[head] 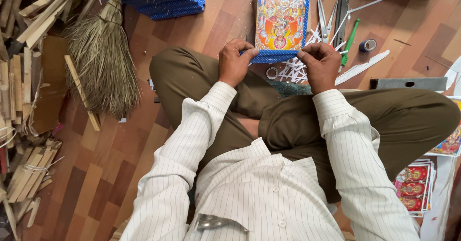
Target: The person sits cross-legged on the workshop floor and assembles a decorated picture frame, fitting a blue beaded border strip around a framed religious image and pressing the edges to secure it. They handle tape, scissors and paper strips on the floor, then place the finished frame onto a stack of similar completed frames.
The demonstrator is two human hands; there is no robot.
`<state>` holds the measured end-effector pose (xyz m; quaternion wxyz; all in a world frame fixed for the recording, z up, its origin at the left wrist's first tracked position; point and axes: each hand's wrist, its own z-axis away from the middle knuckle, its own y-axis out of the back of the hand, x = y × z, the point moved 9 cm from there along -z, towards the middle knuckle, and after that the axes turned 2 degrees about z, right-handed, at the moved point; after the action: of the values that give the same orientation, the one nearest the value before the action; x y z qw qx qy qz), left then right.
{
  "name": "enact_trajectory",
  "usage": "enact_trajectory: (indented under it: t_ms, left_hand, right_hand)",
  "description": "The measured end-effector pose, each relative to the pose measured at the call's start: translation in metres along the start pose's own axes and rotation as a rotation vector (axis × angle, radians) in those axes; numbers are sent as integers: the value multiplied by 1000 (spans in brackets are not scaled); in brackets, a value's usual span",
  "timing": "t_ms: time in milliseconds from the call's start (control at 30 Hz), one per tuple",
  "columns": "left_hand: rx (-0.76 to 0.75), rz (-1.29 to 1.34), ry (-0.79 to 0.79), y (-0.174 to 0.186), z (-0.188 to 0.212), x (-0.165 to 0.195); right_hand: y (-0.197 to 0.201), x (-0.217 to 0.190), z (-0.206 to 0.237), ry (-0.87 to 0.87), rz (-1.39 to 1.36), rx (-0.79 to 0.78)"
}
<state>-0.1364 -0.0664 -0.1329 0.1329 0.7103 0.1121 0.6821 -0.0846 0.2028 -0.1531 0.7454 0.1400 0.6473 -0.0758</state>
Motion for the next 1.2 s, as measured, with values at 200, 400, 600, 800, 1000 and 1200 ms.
enact_trajectory:
  t_ms: [200, 400, 600, 800, 1000, 1200]
  left_hand:
    - [-4, 6, 9, -1, -1, -2]
    - [-4, -23, 28, -1, -3, -6]
    - [-54, -48, 147, -10, -1, -18]
    - [-66, 62, 154, -18, 4, -20]
    - [-55, 84, 193, -18, 5, -25]
    - [-57, 116, 213, -18, 7, -24]
  right_hand:
    - [-1, -3, 0, -52, -60, 19]
    - [-2, 4, -4, -156, -223, 67]
    - [4, 24, -6, -162, -293, 189]
    - [-12, 16, 1, -42, -396, 328]
    - [-81, 16, 37, -176, -450, 349]
    - [-109, 19, 41, -305, -646, 245]
